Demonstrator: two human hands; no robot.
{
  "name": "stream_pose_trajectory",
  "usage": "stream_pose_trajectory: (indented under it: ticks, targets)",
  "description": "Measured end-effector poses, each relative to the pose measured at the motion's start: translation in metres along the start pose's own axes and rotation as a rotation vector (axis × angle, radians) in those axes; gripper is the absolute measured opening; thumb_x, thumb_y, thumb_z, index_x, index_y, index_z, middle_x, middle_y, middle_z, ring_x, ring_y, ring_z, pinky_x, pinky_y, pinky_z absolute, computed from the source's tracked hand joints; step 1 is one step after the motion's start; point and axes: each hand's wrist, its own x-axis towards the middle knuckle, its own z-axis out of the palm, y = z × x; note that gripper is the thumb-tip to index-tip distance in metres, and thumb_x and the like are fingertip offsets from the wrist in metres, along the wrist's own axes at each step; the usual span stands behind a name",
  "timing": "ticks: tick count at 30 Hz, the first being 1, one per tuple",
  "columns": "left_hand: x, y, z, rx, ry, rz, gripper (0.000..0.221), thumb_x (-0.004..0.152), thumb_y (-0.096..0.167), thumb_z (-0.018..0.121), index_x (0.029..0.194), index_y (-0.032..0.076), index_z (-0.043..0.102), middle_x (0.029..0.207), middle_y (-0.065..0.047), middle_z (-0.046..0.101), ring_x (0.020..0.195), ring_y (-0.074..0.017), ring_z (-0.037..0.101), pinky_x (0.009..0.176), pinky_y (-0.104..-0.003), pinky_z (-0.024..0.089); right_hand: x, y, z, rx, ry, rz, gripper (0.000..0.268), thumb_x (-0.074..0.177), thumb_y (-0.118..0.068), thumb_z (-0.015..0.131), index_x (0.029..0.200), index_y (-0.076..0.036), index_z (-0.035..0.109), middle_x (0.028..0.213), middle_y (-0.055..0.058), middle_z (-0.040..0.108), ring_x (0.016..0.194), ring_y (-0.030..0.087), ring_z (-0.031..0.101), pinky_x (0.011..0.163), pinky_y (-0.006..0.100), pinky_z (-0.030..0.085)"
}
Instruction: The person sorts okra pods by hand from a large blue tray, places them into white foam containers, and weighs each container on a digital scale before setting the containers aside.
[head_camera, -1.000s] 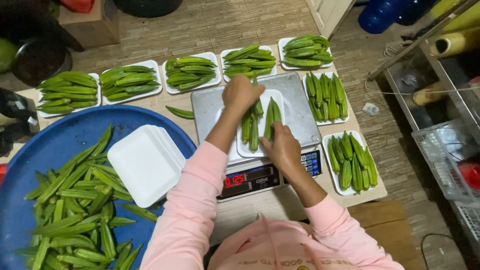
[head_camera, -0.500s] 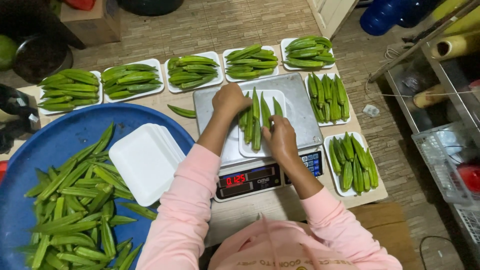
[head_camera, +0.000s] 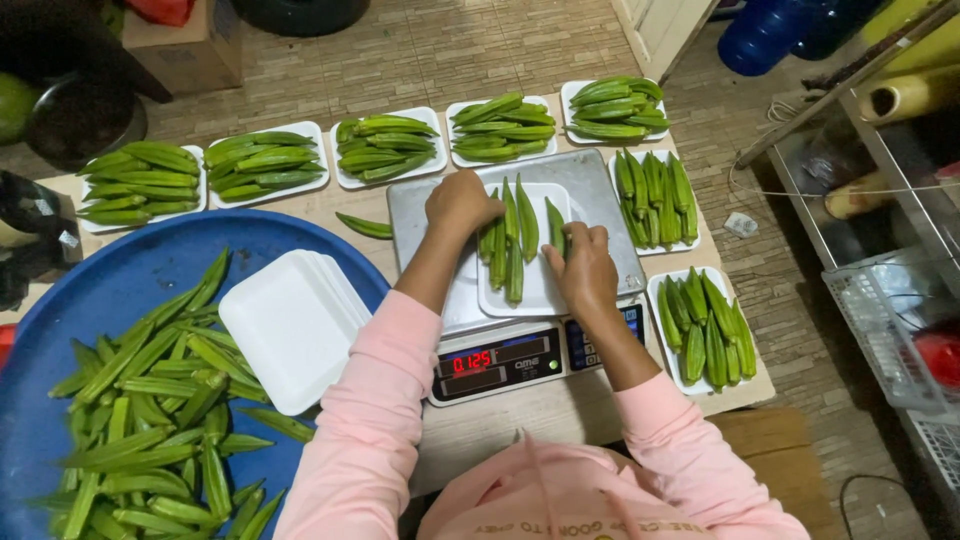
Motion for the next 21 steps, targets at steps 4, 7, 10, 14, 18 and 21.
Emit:
stream_pose_trajectory:
  ticks: [4, 7, 10, 14, 18, 21]
  targets:
    - [0.003, -0.001, 0.004, -0.018, -0.005, -0.009, 0.058, 0.079, 0.03, 0.082, 0.118, -0.01, 0.068, 0.111, -0.03, 0.07, 0.115, -0.0506, 0.065, 0.095, -0.063, 0.052, 0.011, 0.01, 0.014, -0.026, -0.047, 0.05, 0.042, 0.093, -0.025, 0.074, 0.128, -0.007, 0.058, 0.115, 0.016, 0.055, 0.094, 0.049, 0.07, 0.081, 0.06, 0.06]
    - [0.001, 0.0, 0.002, -0.009, -0.007, -0.019, 0.057, 0.08, 0.031, 0.082, 0.118, -0.01, 0.068, 0.112, -0.029, 0.071, 0.115, -0.0497, 0.065, 0.095, -0.062, 0.052, 0.016, 0.003, 0.009, -0.02, -0.04, 0.039, 0.039, 0.094, -0.017, 0.067, 0.129, -0.002, 0.057, 0.109, 0.017, 0.058, 0.097, 0.046, 0.071, 0.083, 0.059, 0.06]
    - [0.002, 0.0, 0.003, -0.011, -0.01, -0.021, 0.057, 0.08, 0.031, 0.081, 0.119, -0.009, 0.068, 0.113, -0.028, 0.071, 0.116, -0.0488, 0.065, 0.095, -0.062, 0.052, 0.026, 0.006, 0.015, 0.019, -0.029, 0.034, 0.041, 0.091, -0.017, 0.07, 0.127, 0.0, 0.058, 0.106, 0.017, 0.059, 0.096, 0.045, 0.071, 0.082, 0.059, 0.06]
    - [0.0, -0.001, -0.002, -0.004, 0.022, 0.0, 0.054, 0.08, 0.035, 0.079, 0.113, -0.008, 0.071, 0.108, -0.028, 0.071, 0.112, -0.0483, 0.067, 0.092, -0.061, 0.054, 0.037, 0.016, 0.031, 0.035, -0.022, 0.013, 0.034, 0.091, -0.018, 0.071, 0.119, 0.0, 0.064, 0.1, 0.015, 0.061, 0.093, 0.041, 0.073, 0.079, 0.056, 0.061]
    - [-0.001, 0.004, -0.014, 0.004, 0.045, 0.065, 0.056, 0.085, 0.037, 0.071, 0.114, -0.01, 0.069, 0.115, -0.031, 0.07, 0.117, -0.0499, 0.065, 0.095, -0.062, 0.052, 0.04, 0.021, 0.036, 0.048, -0.039, 0.021, 0.034, 0.09, -0.02, 0.073, 0.12, -0.004, 0.065, 0.101, 0.015, 0.062, 0.096, 0.042, 0.072, 0.082, 0.055, 0.061]
    - [0.008, 0.008, -0.015, -0.016, 0.059, 0.179, 0.057, 0.086, 0.039, 0.065, 0.113, -0.01, 0.07, 0.116, -0.032, 0.069, 0.117, -0.0519, 0.064, 0.096, -0.063, 0.052, 0.039, 0.023, 0.038, 0.037, -0.043, 0.031, 0.034, 0.09, -0.02, 0.074, 0.12, -0.006, 0.067, 0.1, 0.014, 0.063, 0.098, 0.04, 0.072, 0.083, 0.052, 0.061]
